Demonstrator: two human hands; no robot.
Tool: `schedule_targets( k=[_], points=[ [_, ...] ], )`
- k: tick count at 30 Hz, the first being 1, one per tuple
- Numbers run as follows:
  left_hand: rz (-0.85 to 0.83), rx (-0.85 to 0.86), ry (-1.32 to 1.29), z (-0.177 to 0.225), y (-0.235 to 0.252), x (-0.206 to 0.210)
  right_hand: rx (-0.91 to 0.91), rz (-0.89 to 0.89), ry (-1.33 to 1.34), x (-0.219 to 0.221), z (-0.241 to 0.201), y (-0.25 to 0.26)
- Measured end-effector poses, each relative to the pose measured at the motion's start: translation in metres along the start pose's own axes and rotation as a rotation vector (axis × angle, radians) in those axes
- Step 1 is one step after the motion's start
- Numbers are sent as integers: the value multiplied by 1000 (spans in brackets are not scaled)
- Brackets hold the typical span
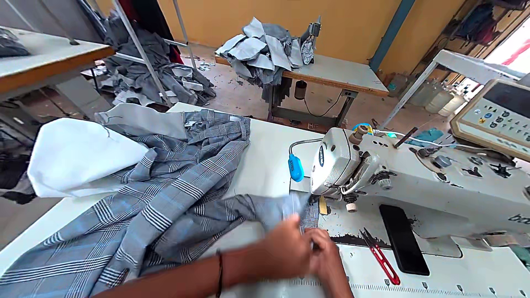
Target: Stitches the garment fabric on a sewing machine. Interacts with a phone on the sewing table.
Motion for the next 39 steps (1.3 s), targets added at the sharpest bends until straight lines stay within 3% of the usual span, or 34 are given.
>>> schedule_targets(
  k=[2,5,9,11,18,24,28,39],
  points=[
    [-24,-4,-43,28,-15,2,-35,-31,-35,1,-21,-22],
    [85,-145,-113,6,-11,7,14,33,-32,3,-25,-48],
    [-184,-357,-111,-23,12,36,79,60,-21,2,-21,-58],
    [-163,-431,-75,-40,14,40,87,47,-26,2,-19,-58],
    [-122,-461,-95,-62,10,49,93,68,-4,0,-10,-50],
    [60,-373,0,-68,14,44,88,90,-6,-2,-4,-38],
    [-26,-413,-68,-73,17,48,99,90,-1,-3,-1,-35],
    [76,-378,-45,-78,22,50,113,166,-24,-9,9,-28]
  ],
)
Point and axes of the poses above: each hand's wrist, its own y-axis towards the middle knuckle, its own x-axis out of the palm, z = x × y, the point moved 10 cm from there along y, towards the middle knuckle, and after that the axes turned 9 degrees about -x, right-handed, at the moved point
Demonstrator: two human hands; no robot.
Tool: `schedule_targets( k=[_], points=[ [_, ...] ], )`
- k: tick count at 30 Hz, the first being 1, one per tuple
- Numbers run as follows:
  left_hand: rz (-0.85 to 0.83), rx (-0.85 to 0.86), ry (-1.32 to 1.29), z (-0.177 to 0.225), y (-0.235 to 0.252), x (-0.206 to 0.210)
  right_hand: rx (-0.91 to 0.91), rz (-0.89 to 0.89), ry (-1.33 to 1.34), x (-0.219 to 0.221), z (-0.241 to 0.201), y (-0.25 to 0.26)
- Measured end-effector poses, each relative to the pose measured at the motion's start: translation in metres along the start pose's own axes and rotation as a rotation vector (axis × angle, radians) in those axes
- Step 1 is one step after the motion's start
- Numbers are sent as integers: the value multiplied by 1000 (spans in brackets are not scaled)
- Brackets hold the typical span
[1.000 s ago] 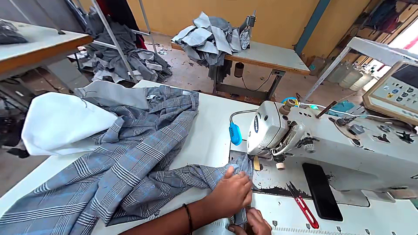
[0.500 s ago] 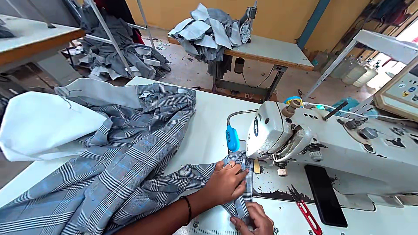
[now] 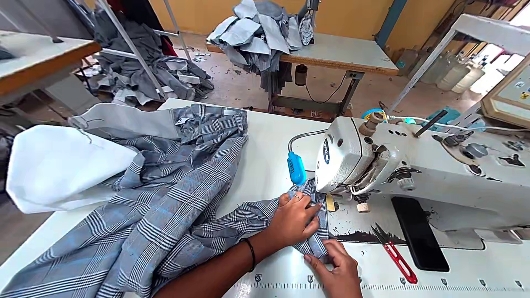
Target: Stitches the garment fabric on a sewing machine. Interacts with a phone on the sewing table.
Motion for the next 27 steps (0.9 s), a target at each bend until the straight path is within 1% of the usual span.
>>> schedule_targets(
  k=[4,8,17,23,27],
  points=[
    [30,52,-32,3,-4,-5,-1,14,0,-1,0,2],
    [23,39,-32,2,-4,-4,-9,30,-15,-1,0,1],
    [64,41,0,0,0,-5,-29,55,-61,-3,-1,6],
    [111,44,44,1,-1,-6,-114,141,-175,-1,-5,2],
    [120,59,19,3,0,-6,-147,176,-214,-2,-6,-1]
  ],
)
Point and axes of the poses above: each hand's wrist, its own y-axis towards the middle knuckle, its own x-axis out of the palm, z = x × y, the point moved 10 cm from there along y, towards the middle knuckle, and after that the axes turned 9 degrees about -x, right-handed, at the moved point
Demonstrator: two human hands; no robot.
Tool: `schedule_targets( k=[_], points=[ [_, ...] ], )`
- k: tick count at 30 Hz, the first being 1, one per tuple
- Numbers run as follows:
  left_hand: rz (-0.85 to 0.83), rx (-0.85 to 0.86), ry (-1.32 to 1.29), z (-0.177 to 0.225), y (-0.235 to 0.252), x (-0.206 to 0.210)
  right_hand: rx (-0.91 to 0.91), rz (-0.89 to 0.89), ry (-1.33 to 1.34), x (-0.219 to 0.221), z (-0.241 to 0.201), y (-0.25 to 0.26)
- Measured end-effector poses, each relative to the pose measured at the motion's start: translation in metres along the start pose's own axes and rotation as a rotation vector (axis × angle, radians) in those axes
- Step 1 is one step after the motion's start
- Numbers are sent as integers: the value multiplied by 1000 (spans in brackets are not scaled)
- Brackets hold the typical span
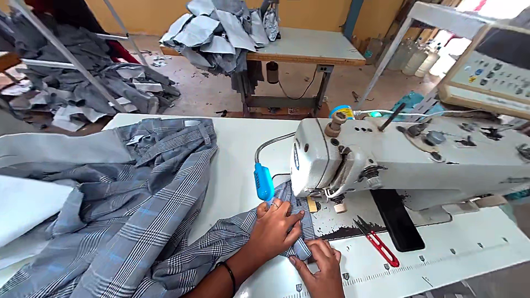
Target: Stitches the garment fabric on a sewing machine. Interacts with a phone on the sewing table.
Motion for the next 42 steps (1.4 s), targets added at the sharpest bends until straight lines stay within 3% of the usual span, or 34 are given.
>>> schedule_targets(
  k=[4,7,10,13,16,24,28,30,32,35,36,40,42],
  points=[
    [13,11,-24,0,-1,-2,31,-65,178,-5,3,4],
    [-18,14,-46,-2,-2,1,124,17,110,-52,35,24],
    [-95,-5,-99,0,-3,1,495,-53,-293,-126,93,47],
    [-166,-12,-100,0,-3,-1,859,-293,-471,-147,157,48],
    [-240,-28,-93,-3,-3,4,943,-338,-518,-149,182,54],
    [-204,-17,-109,-2,-4,1,714,-73,-416,-158,191,62],
    [-259,4,-106,1,-5,4,723,-104,-457,-158,194,62],
    [-411,91,-109,7,-9,5,743,-157,-499,-154,193,61],
    [-474,218,-167,15,-20,-1,634,-91,-526,-150,165,59],
    [-362,355,-192,12,-37,-34,243,121,-440,-127,87,47],
    [-387,336,-132,5,-43,-44,130,161,-394,-112,61,36],
    [-768,176,89,-3,-44,-54,-100,110,-270,-46,-6,-12],
    [-778,117,181,-1,-30,-44,-118,91,-232,-29,-13,-22]
  ],
)
Point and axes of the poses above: each hand's wrist, its own y-axis towards the middle knuckle, its own x-axis out of the palm, z = x × y, the point moved 10 cm from there along y, towards the middle knuckle, and after that the axes turned 9 degrees about -x, right-handed, at the moved point
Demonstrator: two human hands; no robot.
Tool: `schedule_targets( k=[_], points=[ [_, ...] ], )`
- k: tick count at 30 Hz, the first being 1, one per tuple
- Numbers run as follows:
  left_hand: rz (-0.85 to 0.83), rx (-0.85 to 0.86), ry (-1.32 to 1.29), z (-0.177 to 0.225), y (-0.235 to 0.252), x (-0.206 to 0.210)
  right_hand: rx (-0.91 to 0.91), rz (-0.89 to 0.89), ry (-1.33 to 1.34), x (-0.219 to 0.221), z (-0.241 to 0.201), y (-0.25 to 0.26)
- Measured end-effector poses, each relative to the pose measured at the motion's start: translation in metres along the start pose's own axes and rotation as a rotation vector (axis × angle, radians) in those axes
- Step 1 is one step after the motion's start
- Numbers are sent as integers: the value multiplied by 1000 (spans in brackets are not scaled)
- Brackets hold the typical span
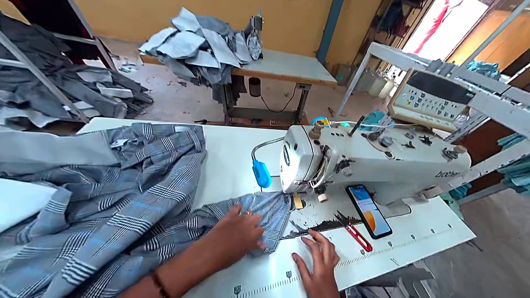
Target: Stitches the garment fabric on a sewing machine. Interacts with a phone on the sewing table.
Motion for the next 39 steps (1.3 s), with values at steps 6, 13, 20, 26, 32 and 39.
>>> schedule_targets(
  k=[6,13,20,26,32,39],
  points=[
    [165,-353,46,-41,77,2,76,78,50,0,4,-2],
    [306,-803,-98,-152,83,6,157,94,5,-57,62,-2],
    [620,-397,173,-44,24,12,259,142,-111,-148,177,-8],
    [669,-397,-4,-45,-5,35,192,-60,-193,-125,186,22],
    [722,-381,-18,-40,-9,37,211,-64,-131,-102,212,59],
    [895,-355,-78,-36,-20,27,593,13,66,-126,259,38]
  ],
)
Point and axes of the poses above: each hand's wrist, its own y-axis towards the middle knuckle, its own x-axis out of the palm, z = x × y, the point moved 10 cm from there along y, towards the middle knuckle, and after that the axes turned 9 degrees about -x, right-handed, at the moved point
